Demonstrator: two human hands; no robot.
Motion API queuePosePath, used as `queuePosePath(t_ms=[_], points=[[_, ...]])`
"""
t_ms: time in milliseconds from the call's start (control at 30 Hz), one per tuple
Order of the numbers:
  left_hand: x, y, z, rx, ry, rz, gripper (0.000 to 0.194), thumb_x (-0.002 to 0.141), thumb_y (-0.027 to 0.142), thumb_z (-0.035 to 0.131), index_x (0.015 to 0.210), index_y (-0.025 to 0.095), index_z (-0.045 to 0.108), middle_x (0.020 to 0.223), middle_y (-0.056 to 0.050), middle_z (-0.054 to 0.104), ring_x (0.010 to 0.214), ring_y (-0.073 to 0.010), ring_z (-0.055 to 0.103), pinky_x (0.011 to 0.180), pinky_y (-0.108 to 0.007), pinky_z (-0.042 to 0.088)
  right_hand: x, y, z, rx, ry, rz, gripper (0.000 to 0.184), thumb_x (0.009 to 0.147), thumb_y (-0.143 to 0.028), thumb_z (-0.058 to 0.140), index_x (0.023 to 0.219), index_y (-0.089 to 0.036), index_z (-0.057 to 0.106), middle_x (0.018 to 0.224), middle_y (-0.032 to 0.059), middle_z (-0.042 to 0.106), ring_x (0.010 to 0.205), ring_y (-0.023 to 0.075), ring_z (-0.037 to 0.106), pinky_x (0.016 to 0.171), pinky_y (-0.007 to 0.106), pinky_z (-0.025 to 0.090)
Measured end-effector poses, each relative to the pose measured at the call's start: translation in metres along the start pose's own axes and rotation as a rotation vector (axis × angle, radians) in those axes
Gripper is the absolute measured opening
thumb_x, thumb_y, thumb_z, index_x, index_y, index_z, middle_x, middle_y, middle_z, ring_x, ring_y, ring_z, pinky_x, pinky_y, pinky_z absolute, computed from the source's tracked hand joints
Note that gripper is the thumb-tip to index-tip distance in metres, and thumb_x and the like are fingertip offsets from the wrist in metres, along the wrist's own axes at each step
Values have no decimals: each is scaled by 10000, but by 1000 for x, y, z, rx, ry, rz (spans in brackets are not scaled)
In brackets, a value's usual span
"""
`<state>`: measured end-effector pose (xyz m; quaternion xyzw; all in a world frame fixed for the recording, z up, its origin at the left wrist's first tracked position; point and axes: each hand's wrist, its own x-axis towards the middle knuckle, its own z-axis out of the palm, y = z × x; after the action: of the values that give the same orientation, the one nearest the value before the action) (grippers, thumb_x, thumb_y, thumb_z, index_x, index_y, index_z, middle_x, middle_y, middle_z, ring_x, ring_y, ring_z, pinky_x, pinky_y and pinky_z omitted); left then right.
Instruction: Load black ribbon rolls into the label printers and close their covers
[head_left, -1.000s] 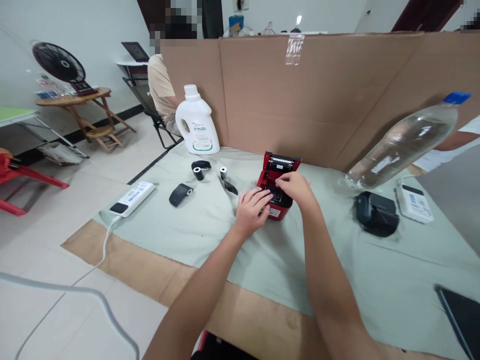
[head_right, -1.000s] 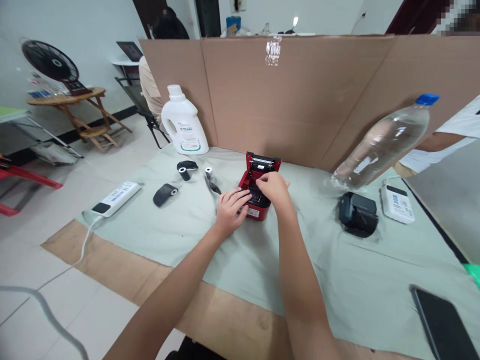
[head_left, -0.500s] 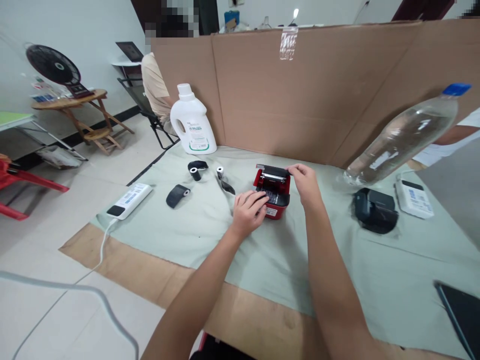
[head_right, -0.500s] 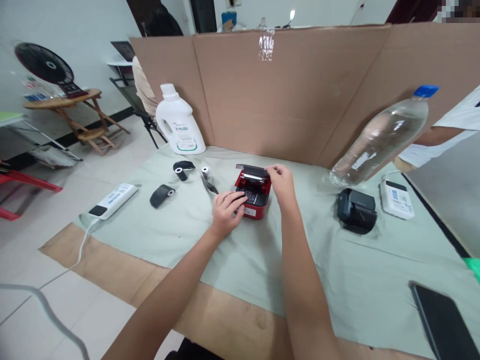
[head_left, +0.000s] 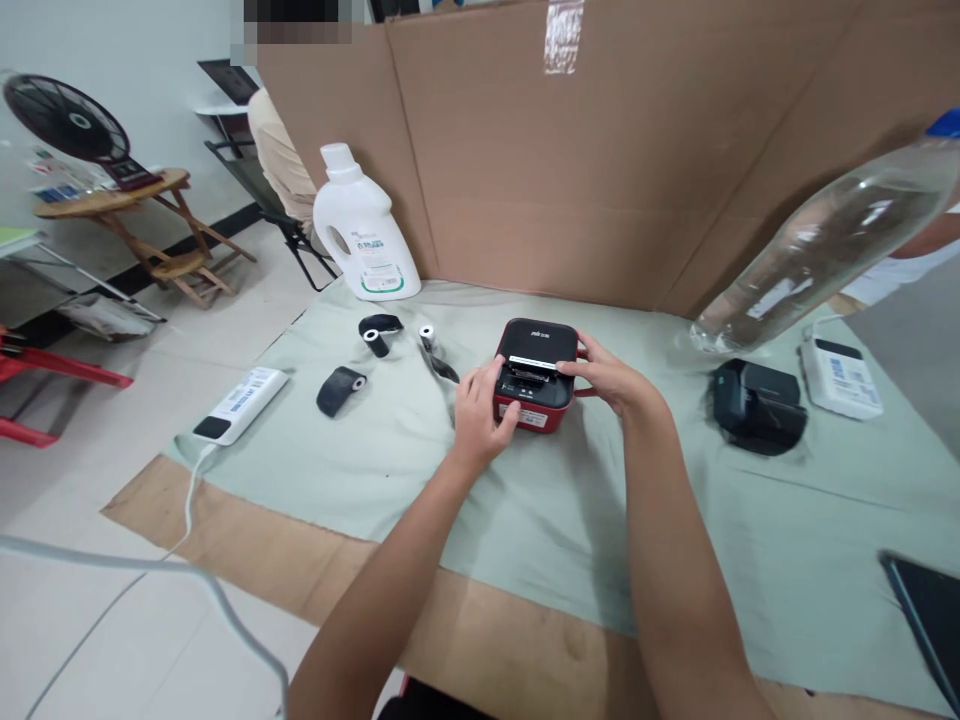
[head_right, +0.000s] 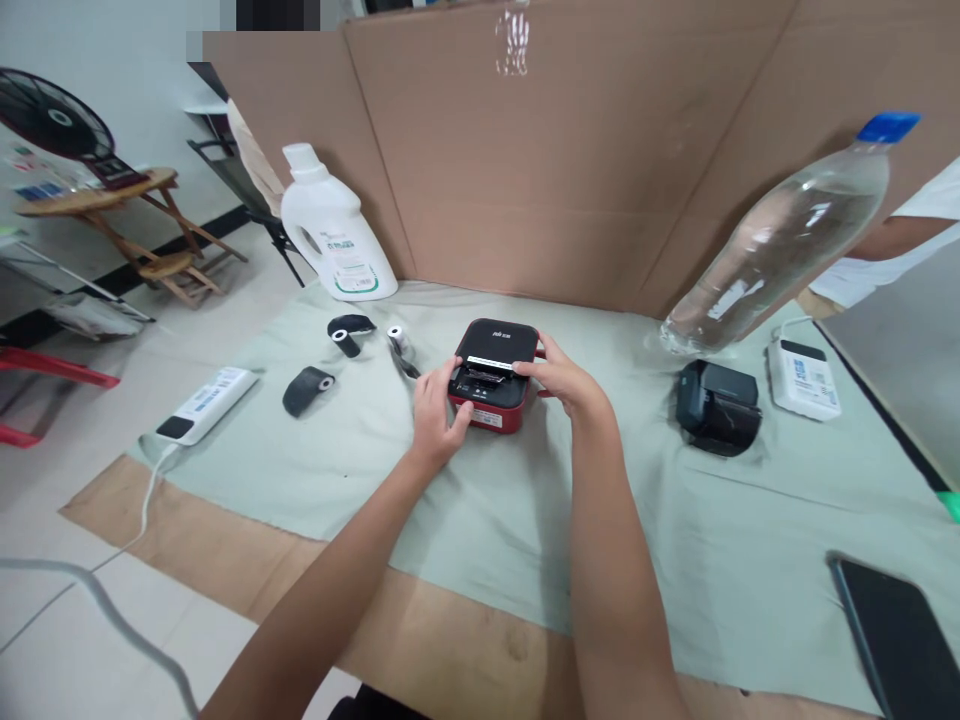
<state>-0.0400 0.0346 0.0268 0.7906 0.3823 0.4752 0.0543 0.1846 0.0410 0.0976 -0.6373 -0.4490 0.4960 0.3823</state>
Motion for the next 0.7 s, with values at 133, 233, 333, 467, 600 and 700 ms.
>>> queuePosePath(t_ms=[133, 233, 333, 467, 600, 700], points=[[5, -3, 0, -12, -9, -64, 506, 1016, 478, 370, 1403, 188, 522, 1327, -144, 654, 1192, -285, 609, 1004, -410, 428, 0, 0, 2, 55, -5, 17, 867, 649, -291, 770, 1449, -407, 457, 1481, 65, 531, 1164, 306, 612, 824, 477, 599], [4, -4, 3, -29, -1, -75, 504, 1030, 489, 330, 1368, 184, 546, 1318, -148, 657, 1202, -278, 613, 1001, -405, 433, -3, 0, 3, 80, 5, 16, 872, 651, -290, 770, 1456, -406, 456, 1490, 70, 523, 1155, 304, 619, 807, 465, 604], [0, -4, 5, -66, 0, -65, 503, 1038, 470, 324, 1399, 179, 520, 1348, -158, 639, 1230, -273, 600, 1028, -408, 433, -4, 2, 1, 62, 17, 9, 834, 664, -330, 776, 1438, -417, 479, 1486, 61, 525, 1182, 300, 607, 813, 451, 602], [-2, -7, -1, -118, 26, -49, 509, 1026, 440, 387, 1452, 171, 461, 1383, -169, 610, 1192, -263, 603, 1033, -409, 447, 6, 14, 0, 76, 14, -34, 788, 678, -413, 800, 1412, -400, 514, 1342, 60, 627, 1116, 279, 638, 798, 418, 593], [14, -36, -37, -39, 278, -315, 433, 995, 373, 445, 1388, 195, 485, 1331, -141, 621, 1041, -214, 629, 939, -357, 487, 29, 40, 7, 304, 278, -115, 522, 727, -544, 720, 1161, -276, 610, 1096, 62, 688, 886, 213, 672, 647, 300, 552], [36, -85, -78, 128, 388, -591, 371, 970, 308, 454, 1319, 191, 504, 1314, -123, 616, 1072, -204, 623, 959, -333, 483, 46, 59, 14, 499, 535, -216, 385, 745, -576, 637, 917, -242, 555, 909, 43, 651, 727, 160, 630, 529, 236, 460]])
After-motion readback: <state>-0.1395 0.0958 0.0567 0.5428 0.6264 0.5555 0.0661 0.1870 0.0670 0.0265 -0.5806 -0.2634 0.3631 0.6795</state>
